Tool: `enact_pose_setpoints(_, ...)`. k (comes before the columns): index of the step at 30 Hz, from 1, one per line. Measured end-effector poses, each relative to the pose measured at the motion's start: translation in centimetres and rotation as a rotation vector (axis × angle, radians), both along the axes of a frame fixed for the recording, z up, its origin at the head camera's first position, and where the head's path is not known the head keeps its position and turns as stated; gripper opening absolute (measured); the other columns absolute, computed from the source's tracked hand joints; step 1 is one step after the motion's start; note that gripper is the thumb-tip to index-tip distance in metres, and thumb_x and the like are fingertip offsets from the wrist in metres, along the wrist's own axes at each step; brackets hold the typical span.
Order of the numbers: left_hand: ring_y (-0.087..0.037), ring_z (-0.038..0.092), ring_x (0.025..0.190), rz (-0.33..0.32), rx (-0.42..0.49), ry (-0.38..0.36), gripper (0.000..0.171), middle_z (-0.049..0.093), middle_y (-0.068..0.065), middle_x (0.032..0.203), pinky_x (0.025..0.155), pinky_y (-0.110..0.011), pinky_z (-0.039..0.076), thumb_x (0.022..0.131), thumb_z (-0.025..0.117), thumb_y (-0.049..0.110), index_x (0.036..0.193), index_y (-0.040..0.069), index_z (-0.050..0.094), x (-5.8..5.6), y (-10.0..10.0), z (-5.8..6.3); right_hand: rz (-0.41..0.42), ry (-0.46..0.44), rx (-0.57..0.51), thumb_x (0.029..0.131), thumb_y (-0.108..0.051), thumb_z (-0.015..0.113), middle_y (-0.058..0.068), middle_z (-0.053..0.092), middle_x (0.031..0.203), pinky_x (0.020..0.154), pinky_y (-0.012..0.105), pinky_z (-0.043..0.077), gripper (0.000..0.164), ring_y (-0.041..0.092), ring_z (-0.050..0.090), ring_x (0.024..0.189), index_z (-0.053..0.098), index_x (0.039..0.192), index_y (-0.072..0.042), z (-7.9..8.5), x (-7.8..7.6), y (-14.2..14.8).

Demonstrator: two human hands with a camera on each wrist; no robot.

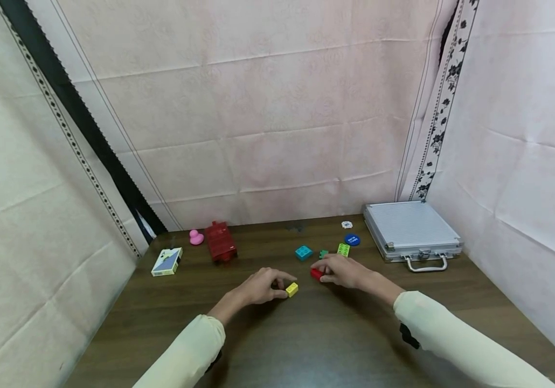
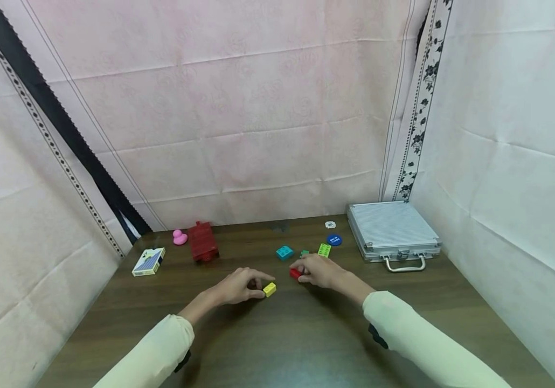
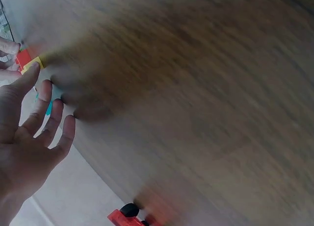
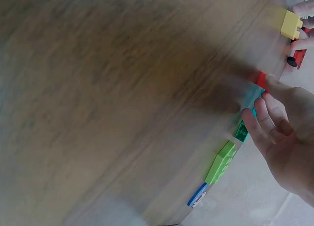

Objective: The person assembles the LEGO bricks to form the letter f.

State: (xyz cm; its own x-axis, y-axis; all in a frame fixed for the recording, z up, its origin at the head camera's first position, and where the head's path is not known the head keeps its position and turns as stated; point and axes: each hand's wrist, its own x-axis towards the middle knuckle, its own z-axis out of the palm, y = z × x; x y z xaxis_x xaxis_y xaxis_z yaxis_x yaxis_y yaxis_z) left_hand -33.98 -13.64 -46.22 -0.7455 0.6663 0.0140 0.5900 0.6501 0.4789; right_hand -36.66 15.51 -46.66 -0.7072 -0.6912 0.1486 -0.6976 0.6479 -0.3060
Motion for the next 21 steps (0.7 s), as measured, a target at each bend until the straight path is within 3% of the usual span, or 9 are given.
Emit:
enact_pose_setpoints(9, -0.008, 0.056, 0.076, 0.087, 0.037, 0.015, 0.031, 0.066, 0.004, 0.087, 0.069, -0.028, 0.048, 0.09, 0.083, 0.035, 0.114, 0.017, 0.074, -0.2, 0.7, -0.9, -0.023, -0.013, -0.066, 0.095, -0.017, 0.079, 0.006, 0.071, 0.104, 0.081, 0.033, 0.056, 0.027, 0.018, 0.067, 0.093, 0.071, 0.117, -0.003, 0.0, 0.5, -0.5)
enact_pose_setpoints(15, -0.008, 0.055, 0.074, 0.138, 0.051, 0.017, 0.032, 0.064, 0.005, 0.085, 0.065, -0.027, 0.045, 0.088, 0.085, 0.04, 0.11, 0.019, 0.074, -0.3, 0.9, -1.1, -0.028, -0.043, -0.079, 0.095, -0.015, 0.078, 0.008, 0.074, 0.109, 0.087, 0.037, 0.058, 0.033, 0.019, 0.07, 0.099, 0.069, 0.124, -0.002, -0.2, 0.4, -0.8)
enact_pose_setpoints(21, -0.008, 0.055, 0.073, 0.156, 0.051, 0.016, 0.032, 0.064, 0.006, 0.083, 0.064, -0.027, 0.045, 0.088, 0.085, 0.039, 0.11, 0.019, 0.077, -0.3, 0.9, -1.2, -0.018, -0.042, -0.071, 0.096, -0.017, 0.077, 0.004, 0.076, 0.109, 0.085, 0.035, 0.058, 0.031, 0.016, 0.071, 0.098, 0.072, 0.124, -0.004, -0.2, 0.4, -1.1)
